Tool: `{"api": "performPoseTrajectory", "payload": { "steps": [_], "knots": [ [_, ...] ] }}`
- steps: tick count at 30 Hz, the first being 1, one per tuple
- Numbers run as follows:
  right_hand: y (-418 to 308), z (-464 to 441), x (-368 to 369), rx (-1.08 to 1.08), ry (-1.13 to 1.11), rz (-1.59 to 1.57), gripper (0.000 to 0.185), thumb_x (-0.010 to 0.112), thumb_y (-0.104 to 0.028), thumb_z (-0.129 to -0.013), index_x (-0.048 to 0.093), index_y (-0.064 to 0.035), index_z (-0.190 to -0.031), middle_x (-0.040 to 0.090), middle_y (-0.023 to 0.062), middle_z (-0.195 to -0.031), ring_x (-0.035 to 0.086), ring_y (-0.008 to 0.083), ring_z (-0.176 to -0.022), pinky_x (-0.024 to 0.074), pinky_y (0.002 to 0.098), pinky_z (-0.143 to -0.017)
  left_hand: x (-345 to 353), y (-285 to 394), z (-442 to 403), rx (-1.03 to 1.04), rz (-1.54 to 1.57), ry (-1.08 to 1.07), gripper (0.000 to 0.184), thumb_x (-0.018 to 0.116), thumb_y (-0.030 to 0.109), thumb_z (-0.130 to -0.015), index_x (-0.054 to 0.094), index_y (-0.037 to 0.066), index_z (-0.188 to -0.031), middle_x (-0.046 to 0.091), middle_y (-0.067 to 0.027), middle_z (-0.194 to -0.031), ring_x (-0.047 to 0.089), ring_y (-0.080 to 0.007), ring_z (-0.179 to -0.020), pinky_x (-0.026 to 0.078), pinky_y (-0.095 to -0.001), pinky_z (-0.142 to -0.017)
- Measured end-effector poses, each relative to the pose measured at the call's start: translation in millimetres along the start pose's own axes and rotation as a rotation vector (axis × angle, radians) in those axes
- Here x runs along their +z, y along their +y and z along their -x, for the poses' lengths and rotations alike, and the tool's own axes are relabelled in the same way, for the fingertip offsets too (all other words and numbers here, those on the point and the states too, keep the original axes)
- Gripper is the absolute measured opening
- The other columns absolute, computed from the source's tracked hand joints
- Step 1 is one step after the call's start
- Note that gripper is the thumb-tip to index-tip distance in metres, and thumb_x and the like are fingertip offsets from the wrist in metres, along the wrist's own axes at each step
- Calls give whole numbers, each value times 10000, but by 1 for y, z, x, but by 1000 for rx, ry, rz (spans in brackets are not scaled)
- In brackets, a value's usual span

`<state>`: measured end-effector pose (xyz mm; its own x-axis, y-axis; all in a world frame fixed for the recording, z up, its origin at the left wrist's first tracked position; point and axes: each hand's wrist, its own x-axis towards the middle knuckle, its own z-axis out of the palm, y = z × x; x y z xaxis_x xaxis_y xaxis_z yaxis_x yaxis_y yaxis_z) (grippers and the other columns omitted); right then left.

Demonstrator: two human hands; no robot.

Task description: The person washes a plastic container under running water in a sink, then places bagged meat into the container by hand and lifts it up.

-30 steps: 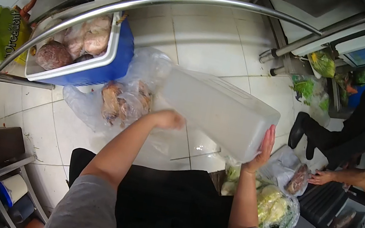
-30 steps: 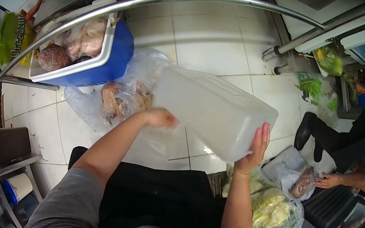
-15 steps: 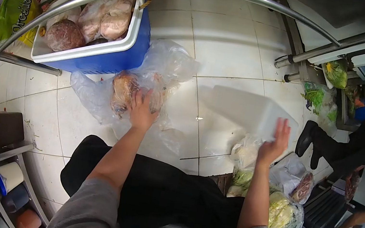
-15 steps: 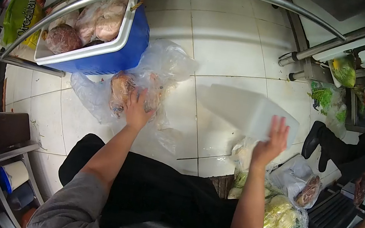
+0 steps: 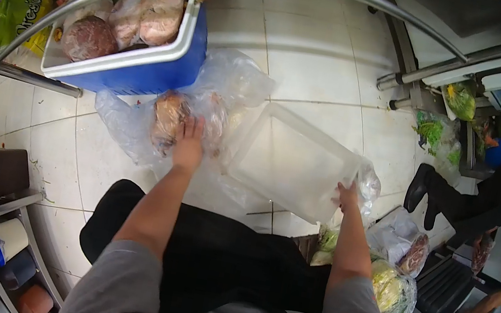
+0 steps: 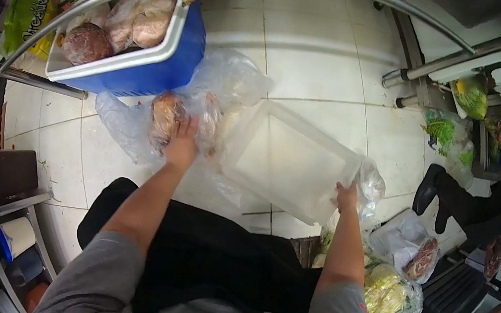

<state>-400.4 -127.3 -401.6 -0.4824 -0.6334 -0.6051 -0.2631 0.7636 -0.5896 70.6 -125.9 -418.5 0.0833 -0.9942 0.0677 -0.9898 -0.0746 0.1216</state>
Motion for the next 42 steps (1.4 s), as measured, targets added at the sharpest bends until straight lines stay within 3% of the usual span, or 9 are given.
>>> {"api": "performPoseTrajectory", "payload": {
  "steps": [2,5,7,20,25,27,31,39,42],
  "knots": [
    [48,-52,-1,-95,-36,114,640,628,-141,-833,294,-104,-1378,588,188,-1056,597,324,-905,508,415,-764,0,-14,-1,63,110,-6,421,540,144,-851,479,76,-1262,567,-152,-1177,522,-342,-1098,427,-363,-912],
    [-2,-13,27,-243,159,450,706,667,-167,-798,290,-138,-1394,530,206,-1187,532,354,-1068,426,442,-915,-35,-32,-11,-498,428,-269,312,448,77,-896,525,20,-1192,626,-108,-1047,596,-271,-933,459,-332,-803],
    [-35,8,53,-650,471,776,736,701,-188,-750,326,-145,-1381,430,195,-1313,439,339,-1185,397,448,-944,-27,-54,-3,-531,1125,171,260,381,46,-926,564,-4,-1103,637,-49,-921,589,-159,-784,455,-285,-706],
    [-200,195,234,-1649,-627,409,587,711,-386,-723,532,-125,-1217,532,135,-1224,427,324,-1220,372,436,-965,-224,-23,-15,-68,1211,-229,201,387,63,-946,583,27,-971,592,-17,-863,531,-105,-751,436,-235,-709],
    [-218,223,178,-894,-990,275,282,583,-288,-879,613,-75,-1061,625,101,-1000,559,167,-902,428,312,-830,-212,-26,-11,-297,1431,-146,259,422,231,-958,543,48,-1097,569,-36,-1036,527,-140,-952,406,-277,-865],
    [-205,216,166,-709,-842,-130,264,507,-245,-927,628,-18,-985,632,44,-856,560,147,-783,440,279,-745,-214,-3,14,-671,1497,576,487,368,390,-963,343,54,-1316,429,-85,-1305,405,-196,-1206,292,-358,-1023],
    [-204,248,141,-463,-814,-425,309,473,-303,-952,615,-32,-912,608,27,-860,542,111,-802,439,266,-768,-164,51,55,-746,2355,-260,816,293,703,-843,229,126,-1418,295,-95,-1441,288,-263,-1315,210,-444,-1081],
    [-218,267,113,-47,-911,-899,391,472,-349,-938,428,-96,-1232,549,126,-1144,554,258,-1020,436,420,-897,-163,49,30,-891,2597,-324,924,281,814,-746,335,138,-1374,409,-92,-1359,387,-292,-1242,310,-481,-1024],
    [-232,266,80,-296,-450,-838,467,481,-239,-934,330,-86,-1348,420,130,-1317,497,263,-1119,425,419,-922,-175,51,24,-838,2621,-309,903,286,803,-756,357,137,-1360,442,-97,-1325,425,-288,-1208,350,-480,-998]
  ]
}}
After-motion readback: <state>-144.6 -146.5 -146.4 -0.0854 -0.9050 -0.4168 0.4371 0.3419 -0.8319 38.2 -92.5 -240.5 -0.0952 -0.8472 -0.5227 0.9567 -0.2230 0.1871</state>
